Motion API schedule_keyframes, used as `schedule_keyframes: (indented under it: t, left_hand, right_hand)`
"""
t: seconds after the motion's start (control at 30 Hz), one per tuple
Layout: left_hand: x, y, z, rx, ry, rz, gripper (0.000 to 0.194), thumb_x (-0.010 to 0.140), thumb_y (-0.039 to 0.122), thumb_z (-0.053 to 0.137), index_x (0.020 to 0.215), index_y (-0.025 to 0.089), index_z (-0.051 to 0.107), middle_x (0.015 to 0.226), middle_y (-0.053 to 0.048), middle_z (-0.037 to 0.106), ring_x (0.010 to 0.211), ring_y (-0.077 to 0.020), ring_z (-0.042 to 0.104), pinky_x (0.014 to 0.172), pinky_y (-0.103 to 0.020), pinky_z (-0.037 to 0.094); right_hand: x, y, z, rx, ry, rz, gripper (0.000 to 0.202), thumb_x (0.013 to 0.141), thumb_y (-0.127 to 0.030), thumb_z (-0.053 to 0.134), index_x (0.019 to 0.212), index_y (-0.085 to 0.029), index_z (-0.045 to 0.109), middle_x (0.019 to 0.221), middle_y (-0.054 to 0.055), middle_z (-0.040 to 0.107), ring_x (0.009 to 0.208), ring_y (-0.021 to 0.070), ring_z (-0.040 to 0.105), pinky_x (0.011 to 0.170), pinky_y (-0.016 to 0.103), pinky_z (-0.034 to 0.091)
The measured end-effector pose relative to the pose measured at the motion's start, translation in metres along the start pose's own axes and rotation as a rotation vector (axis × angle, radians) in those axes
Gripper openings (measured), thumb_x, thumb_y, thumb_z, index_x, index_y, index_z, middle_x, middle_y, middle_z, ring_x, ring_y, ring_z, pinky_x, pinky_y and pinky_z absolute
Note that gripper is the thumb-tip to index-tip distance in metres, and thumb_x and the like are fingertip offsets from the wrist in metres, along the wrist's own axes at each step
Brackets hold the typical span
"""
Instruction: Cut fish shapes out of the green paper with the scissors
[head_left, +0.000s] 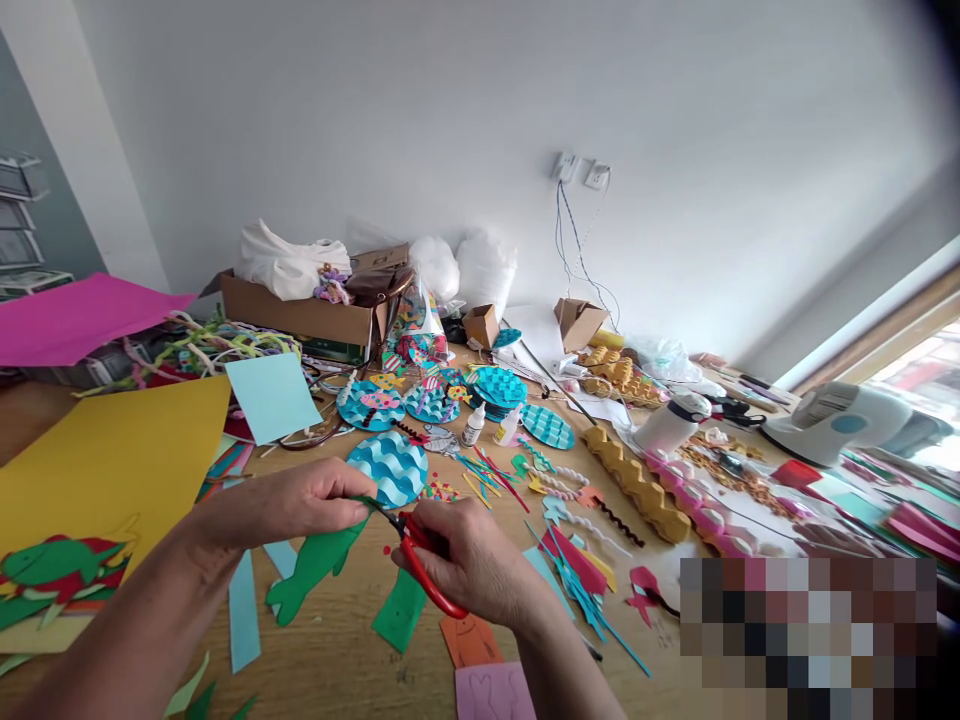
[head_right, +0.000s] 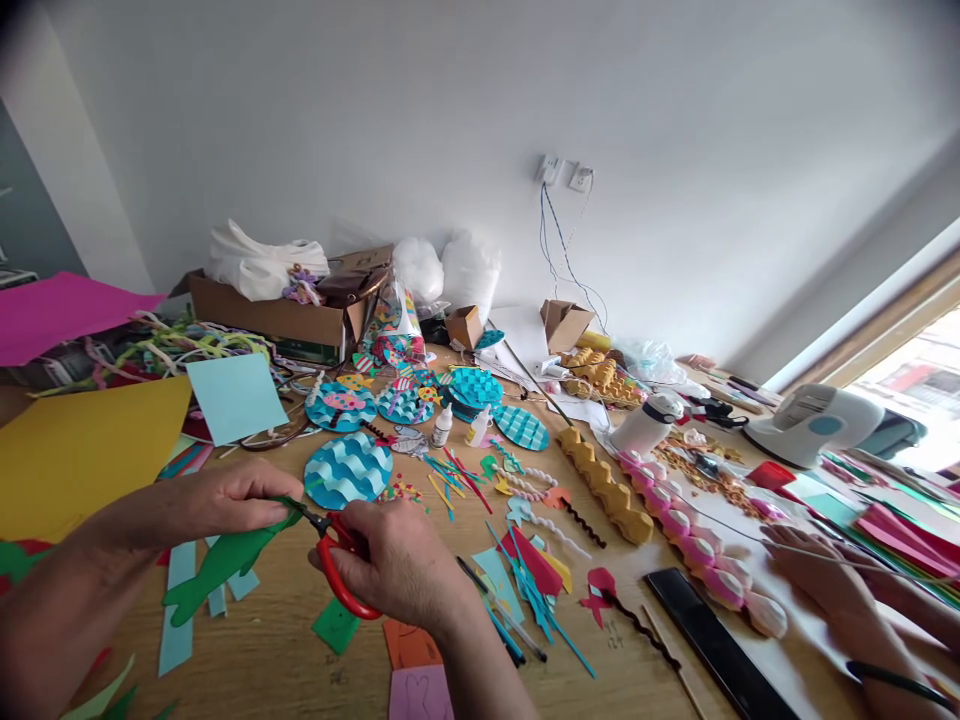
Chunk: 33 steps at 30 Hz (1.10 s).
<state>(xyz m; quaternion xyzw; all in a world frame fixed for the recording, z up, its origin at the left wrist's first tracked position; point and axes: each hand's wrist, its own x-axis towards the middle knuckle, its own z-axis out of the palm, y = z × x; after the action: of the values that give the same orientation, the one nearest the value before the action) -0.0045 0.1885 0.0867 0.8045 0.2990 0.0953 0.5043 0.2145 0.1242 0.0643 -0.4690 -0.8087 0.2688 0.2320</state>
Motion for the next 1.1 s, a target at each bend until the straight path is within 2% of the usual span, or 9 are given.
schedule_keyframes:
  t: [0.2,0.47,0.73,0.97,1.1]
  left_hand:
    - [0.002,-0.001,-0.002,0.002,-0.062,-0.003,0.016,0.079,0.031,0.046,0.07,0.02,0.054,0.065,0.005,0.031,0.059,-0.0129,0.029,0.051,-0.026,0.023]
    - [-0.002,0.009,-0.006,0.076,-0.084,-0.064,0.015,0.074,0.023,0.048,0.06,0.022,0.043,0.059,0.006,0.028,0.054,-0.0115,0.026,0.046,-0.026,0.019]
    - [-0.004,0.024,-0.011,0.165,-0.191,-0.169,0.016,0.067,0.02,0.048,0.056,0.022,0.037,0.055,0.006,0.029,0.051,-0.0109,0.027,0.045,-0.026,0.02]
    - [-0.007,0.034,-0.011,0.15,-0.247,-0.224,0.017,0.067,0.019,0.048,0.053,0.023,0.039,0.05,0.006,0.031,0.045,-0.0108,0.029,0.041,-0.025,0.021]
    - [-0.01,0.036,-0.012,0.143,-0.224,-0.227,0.017,0.067,0.02,0.049,0.053,0.023,0.039,0.049,0.006,0.032,0.045,-0.0109,0.03,0.041,-0.024,0.021]
  right_hand:
    - [-0.003,-0.003,-0.005,-0.063,-0.002,-0.011,0.037,0.09,-0.045,0.058,0.065,-0.018,0.051,0.057,-0.005,0.039,0.052,0.0093,0.027,0.05,0.023,0.022]
    - [-0.005,-0.002,-0.006,-0.098,-0.01,-0.068,0.033,0.091,-0.038,0.057,0.066,-0.018,0.05,0.057,-0.005,0.038,0.053,0.0094,0.026,0.05,0.025,0.019]
    - [-0.007,-0.005,-0.006,-0.144,-0.022,-0.104,0.026,0.086,-0.029,0.063,0.066,-0.017,0.051,0.056,-0.006,0.04,0.051,0.0077,0.028,0.051,0.026,0.016]
    - [-0.006,-0.006,-0.004,-0.16,-0.034,-0.131,0.028,0.087,-0.029,0.063,0.065,-0.017,0.049,0.057,-0.006,0.041,0.052,0.0078,0.028,0.052,0.026,0.016]
    - [-0.006,-0.007,-0.004,-0.146,-0.032,-0.129,0.023,0.085,-0.025,0.063,0.067,-0.017,0.05,0.059,-0.005,0.043,0.053,0.0081,0.03,0.052,0.025,0.018]
